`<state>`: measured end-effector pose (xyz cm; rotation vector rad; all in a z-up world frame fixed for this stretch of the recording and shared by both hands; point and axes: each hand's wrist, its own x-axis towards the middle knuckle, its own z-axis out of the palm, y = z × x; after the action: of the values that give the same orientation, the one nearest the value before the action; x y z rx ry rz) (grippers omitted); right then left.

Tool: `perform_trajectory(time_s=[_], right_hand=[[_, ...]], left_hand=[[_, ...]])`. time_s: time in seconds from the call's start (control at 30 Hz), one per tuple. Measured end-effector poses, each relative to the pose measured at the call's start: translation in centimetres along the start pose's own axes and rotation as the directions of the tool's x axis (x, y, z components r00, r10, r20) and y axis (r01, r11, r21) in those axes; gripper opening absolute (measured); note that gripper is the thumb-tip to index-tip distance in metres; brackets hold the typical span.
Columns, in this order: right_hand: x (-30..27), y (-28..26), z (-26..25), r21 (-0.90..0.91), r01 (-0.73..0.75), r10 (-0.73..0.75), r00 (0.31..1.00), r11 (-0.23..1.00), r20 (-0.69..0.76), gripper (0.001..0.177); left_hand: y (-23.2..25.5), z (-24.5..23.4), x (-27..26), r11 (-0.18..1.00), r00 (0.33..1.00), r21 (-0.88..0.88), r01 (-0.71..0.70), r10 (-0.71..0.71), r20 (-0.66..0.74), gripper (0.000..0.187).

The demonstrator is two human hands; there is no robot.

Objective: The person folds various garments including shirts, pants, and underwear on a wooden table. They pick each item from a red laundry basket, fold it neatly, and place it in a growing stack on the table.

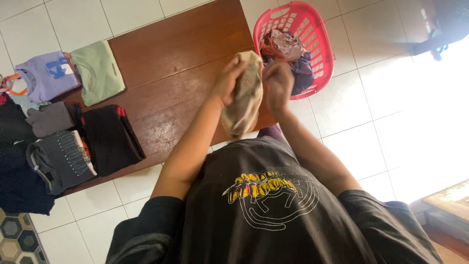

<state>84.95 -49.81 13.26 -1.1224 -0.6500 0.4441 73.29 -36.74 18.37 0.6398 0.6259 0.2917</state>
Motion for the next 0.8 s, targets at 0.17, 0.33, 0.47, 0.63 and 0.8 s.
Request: perform_trajectory(time_s=[0.17, 0.33, 0.47, 0.63, 0.8], right_hand=[[-2.2, 8.2, -1.4, -0.311, -0.221, 0.335, 0.861, 0.924, 0.382, 0.031], [0.7, 10.8, -2.1, -0.474, -0.01, 0.39, 0.586, 0.88, 0.711, 0.05], [3.1, 5.8, -0.4, -0.496, 0.312, 0.331, 0.456, 0.81, 0.826, 0.042], [6.1, -5.7, -1.8, -0.77, 0.184, 0.628, 0.479, 0.611, 0.613, 0.053], [8.1, -11.3, -2.1, -0.603, 0.121, 0.353, 0.714, 0.789, 0.605, 0.044]], left_hand=[[-3.5, -1.5, -1.0, 0.819, 0.975, 0.566, -0.094, -0.039, 0.218, 0.029], [-4.7, -2.8, -1.9, 0.913, 0.96, 0.373, -0.164, 0.061, 0.274, 0.053], [-2.6, -3.1, -3.8, 0.882, 0.868, 0.072, -0.466, 0.439, 0.232, 0.071], [1.4, -3.5, -4.3, 0.474, 0.757, 0.593, -0.651, 0.353, 0.549, 0.084], [1.9, -5.7, -2.0, -0.425, 0.971, 0.905, -0.015, 0.21, 0.115, 0.054]])
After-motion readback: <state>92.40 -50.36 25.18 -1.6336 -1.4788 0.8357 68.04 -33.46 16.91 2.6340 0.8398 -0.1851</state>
